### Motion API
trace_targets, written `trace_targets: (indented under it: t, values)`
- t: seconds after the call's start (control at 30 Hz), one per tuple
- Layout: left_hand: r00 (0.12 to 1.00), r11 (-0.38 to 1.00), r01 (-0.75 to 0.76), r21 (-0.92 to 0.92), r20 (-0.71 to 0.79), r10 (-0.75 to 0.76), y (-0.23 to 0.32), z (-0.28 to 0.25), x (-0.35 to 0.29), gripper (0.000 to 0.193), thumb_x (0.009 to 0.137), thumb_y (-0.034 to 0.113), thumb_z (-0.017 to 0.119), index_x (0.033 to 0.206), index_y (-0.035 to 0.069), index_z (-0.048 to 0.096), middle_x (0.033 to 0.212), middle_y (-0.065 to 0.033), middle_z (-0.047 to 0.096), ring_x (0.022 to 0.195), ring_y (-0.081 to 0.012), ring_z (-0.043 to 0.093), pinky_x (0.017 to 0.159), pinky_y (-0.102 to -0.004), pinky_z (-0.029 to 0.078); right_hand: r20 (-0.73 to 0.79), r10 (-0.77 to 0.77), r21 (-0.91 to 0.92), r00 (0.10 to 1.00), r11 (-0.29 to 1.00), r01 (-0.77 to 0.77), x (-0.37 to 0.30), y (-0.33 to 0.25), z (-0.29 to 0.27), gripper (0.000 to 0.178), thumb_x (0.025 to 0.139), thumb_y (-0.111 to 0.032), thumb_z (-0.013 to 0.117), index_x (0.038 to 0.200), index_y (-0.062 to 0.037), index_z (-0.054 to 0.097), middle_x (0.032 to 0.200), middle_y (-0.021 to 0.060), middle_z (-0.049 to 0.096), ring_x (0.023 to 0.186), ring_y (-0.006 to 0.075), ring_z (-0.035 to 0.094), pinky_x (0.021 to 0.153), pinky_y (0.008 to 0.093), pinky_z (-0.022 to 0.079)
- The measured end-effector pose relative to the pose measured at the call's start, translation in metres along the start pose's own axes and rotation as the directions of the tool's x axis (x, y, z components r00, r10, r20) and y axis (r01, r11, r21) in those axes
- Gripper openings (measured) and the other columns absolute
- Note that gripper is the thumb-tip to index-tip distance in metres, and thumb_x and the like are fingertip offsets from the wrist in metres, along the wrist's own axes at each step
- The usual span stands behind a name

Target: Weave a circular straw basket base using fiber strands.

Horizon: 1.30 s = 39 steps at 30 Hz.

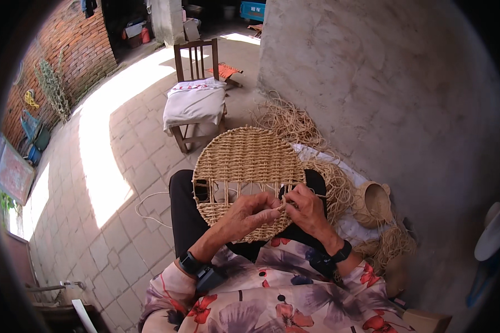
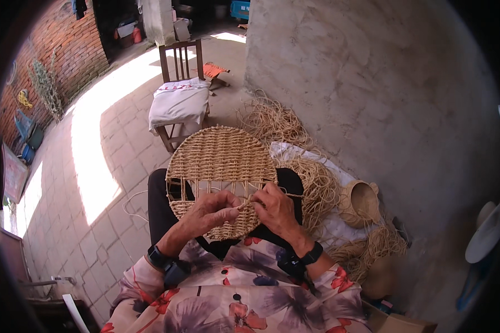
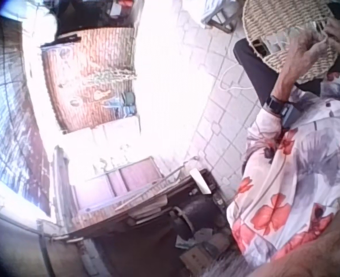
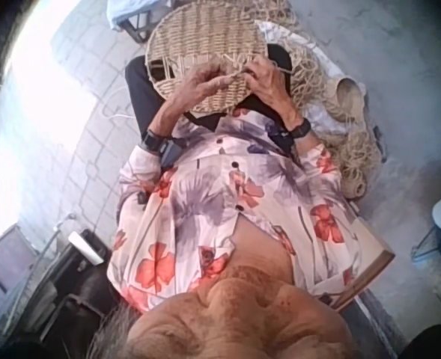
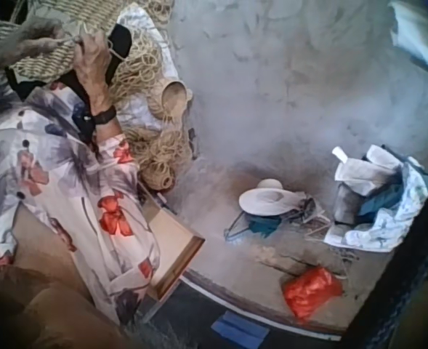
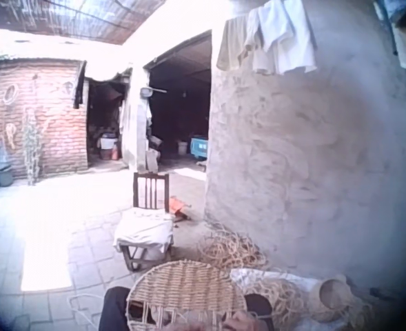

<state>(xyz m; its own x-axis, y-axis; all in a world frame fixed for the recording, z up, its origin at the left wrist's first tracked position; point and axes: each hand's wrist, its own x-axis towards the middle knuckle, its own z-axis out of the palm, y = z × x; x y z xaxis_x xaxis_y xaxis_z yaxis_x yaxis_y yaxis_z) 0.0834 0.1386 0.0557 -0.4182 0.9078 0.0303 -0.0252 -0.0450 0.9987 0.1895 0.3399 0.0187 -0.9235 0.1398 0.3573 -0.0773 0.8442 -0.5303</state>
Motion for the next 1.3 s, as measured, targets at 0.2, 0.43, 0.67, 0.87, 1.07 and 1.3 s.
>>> trace_targets:
  t: [0.2,0.43,0.67,0.87,1.07,1.3]
  values:
    - [0.928,0.964,0.237,-0.119,-0.265,-0.261,-0.029,-0.052,-0.032,0.017,0.102,0.022,0.057,0.096,0.007,0.056,0.075,0.0043,0.056,0.062,-0.0025,0.048,0.054,-0.0178,0.037,-0.129,0.008,0.184,0.992,0.983,0.017,-0.009,0.007,-0.006,0.018,0.079,0.006,0.061,0.093,-0.003,0.067,0.084,0.0114,0.061,0.078,0.0296,0.064,0.069,0.0391,0.052]
    - [0.857,0.963,0.165,-0.214,-0.452,-0.247,-0.021,-0.049,-0.03,0.015,0.102,0.021,0.058,0.1,0.006,0.058,0.08,-0.0011,0.064,0.068,-0.005,0.055,0.062,-0.0202,0.047,-0.15,-0.154,-0.022,0.977,0.988,0.153,-0.002,-0.01,0.008,0.027,0.074,0.007,0.06,0.099,-0.0025,0.066,0.089,0.0111,0.062,0.087,0.0306,0.062,0.076,0.0415,0.05]
    - [0.953,0.982,-0.113,-0.149,-0.297,0.065,0.009,-0.042,-0.045,0.009,0.095,0.014,0.068,0.1,0.007,0.065,0.086,0.0053,0.06,0.073,-0.0038,0.052,0.063,-0.0192,0.042,-0.044,-0.411,0.351,0.911,0.847,0.399,0.035,-0.06,0.01,0.032,0.097,-0.015,0.06,0.127,-0.0034,0.062,0.099,0.0122,0.065,0.092,0.027,0.062,0.082,0.0381,0.048]
    - [0.955,0.981,0.018,-0.191,-0.289,-0.073,-0.014,-0.033,-0.02,0.014,0.097,0.018,0.066,0.103,0.006,0.065,0.085,0.0041,0.063,0.062,-0.0019,0.05,0.054,-0.0208,0.041,-0.192,0.009,0.428,0.981,0.9,0.076,0.004,-0.05,0.012,0.015,0.094,-0.006,0.064,0.107,-0.001,0.069,0.08,0.0076,0.065,0.068,0.0139,0.061,0.063,0.0275,0.05]
    - [0.934,0.713,-0.087,0.696,-0.192,0.301,-0.041,-0.021,0.013,0.049,0.087,0.001,0.058,0.135,0.01,0.053,0.091,-0.018,0.07,0.073,-0.034,0.068,0.066,-0.0437,0.053,-0.216,0.312,0.429,0.925,0.881,-0.198,-0.002,-0.024,0.02,0.006,0.089,0.0,0.062,0.084,-0.0002,0.064,0.057,-0.0004,0.055,0.055,0.0002,0.048,0.049,0.0225,0.039]
    - [0.96,0.46,-0.096,0.883,-0.041,0.279,-0.041,-0.011,0.035,0.072,0.075,0.001,0.065,0.143,0.017,0.048,0.086,-0.0173,0.068,0.077,-0.0389,0.068,0.065,-0.0488,0.052,-0.082,0.349,0.312,0.933,0.898,-0.309,0.01,-0.018,0.022,0.005,0.084,-0.004,0.064,0.082,-0.0002,0.061,0.06,0.0115,0.059,0.051,0.0121,0.056,0.051,0.0306,0.045]
